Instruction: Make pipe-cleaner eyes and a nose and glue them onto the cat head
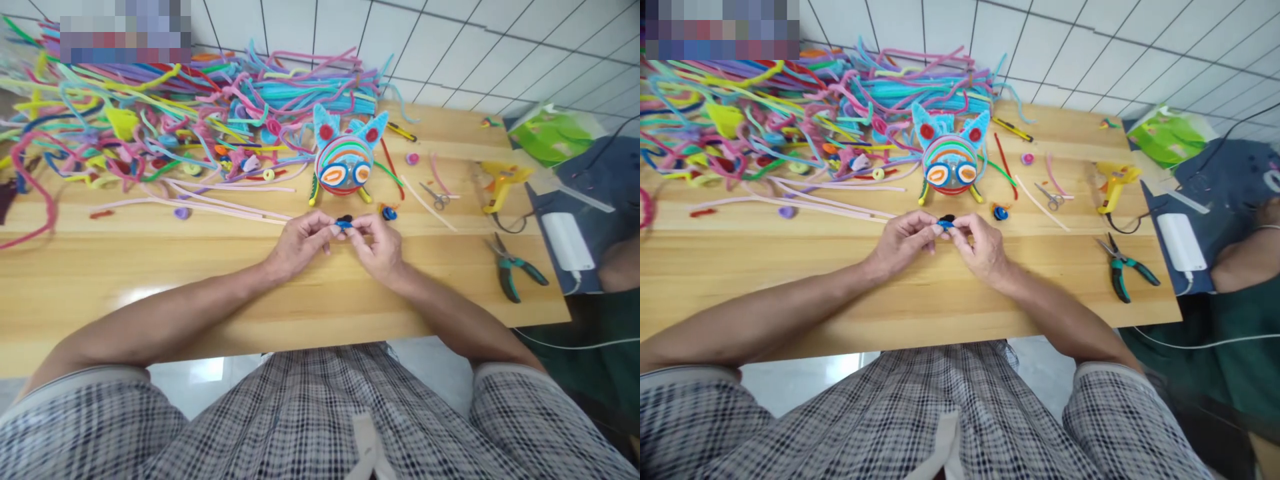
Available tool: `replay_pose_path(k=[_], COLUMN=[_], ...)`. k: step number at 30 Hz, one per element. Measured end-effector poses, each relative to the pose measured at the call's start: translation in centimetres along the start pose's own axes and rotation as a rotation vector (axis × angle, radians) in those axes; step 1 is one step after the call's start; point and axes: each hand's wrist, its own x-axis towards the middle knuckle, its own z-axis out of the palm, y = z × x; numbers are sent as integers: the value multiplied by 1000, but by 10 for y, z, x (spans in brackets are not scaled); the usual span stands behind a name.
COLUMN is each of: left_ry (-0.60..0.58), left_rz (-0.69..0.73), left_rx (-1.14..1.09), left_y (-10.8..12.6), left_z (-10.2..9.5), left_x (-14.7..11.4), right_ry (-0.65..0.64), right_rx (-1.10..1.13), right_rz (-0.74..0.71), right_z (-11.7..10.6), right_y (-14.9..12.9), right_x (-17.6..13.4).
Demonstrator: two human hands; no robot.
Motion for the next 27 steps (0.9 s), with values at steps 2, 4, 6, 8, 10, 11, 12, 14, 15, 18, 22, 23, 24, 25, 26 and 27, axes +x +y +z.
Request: replay_pose_path(k=[2,4,6,8,10,11,12,14,15,18,22,23,24,25,26,27], left_ry=[8,20,22,17,14,19,27,56,73,100,90,86,82,78,74,69], left_rz=[-7,-19,-37,-45,-35,-28,-22,-6,9,63,68,63,58,51,46,41], left_rx=[-14,-15,-8,-5,-4,2,14,53,78,135,138,137,138,139,142,144], left_y=[1,2,1,1,-1,-2,-3,-5,-5,-5,-2,-2,-1,-1,-1,-1], left_z=[1,2,2,2,1,0,0,-1,-2,-2,-3,-3,-3,-3,-3,-3], left_x=[0,-1,-2,-2,-3,-3,-3,-3,-3,-3,-3,-3,-3,-4,-4,-4], right_ry=[8,15,9,5,5,3,0,-7,-6,-9,-22,-22,-22,-24,-29,-33], right_rx=[40,63,55,55,72,75,69,33,15,17,107,121,130,138,146,155], right_rz=[-15,-37,-39,-29,-30,-37,-46,-63,-71,-77,-55,-40,-21,1,22,39], right_z=[1,2,2,1,-1,-2,-3,-5,-6,-9,-8,-7,-6,-6,-5,-5], right_y=[0,1,1,1,1,1,1,0,0,-1,1,1,2,2,3,3], right_x=[0,0,0,-1,-1,-1,-1,0,1,2,2,1,0,0,-1,-2])
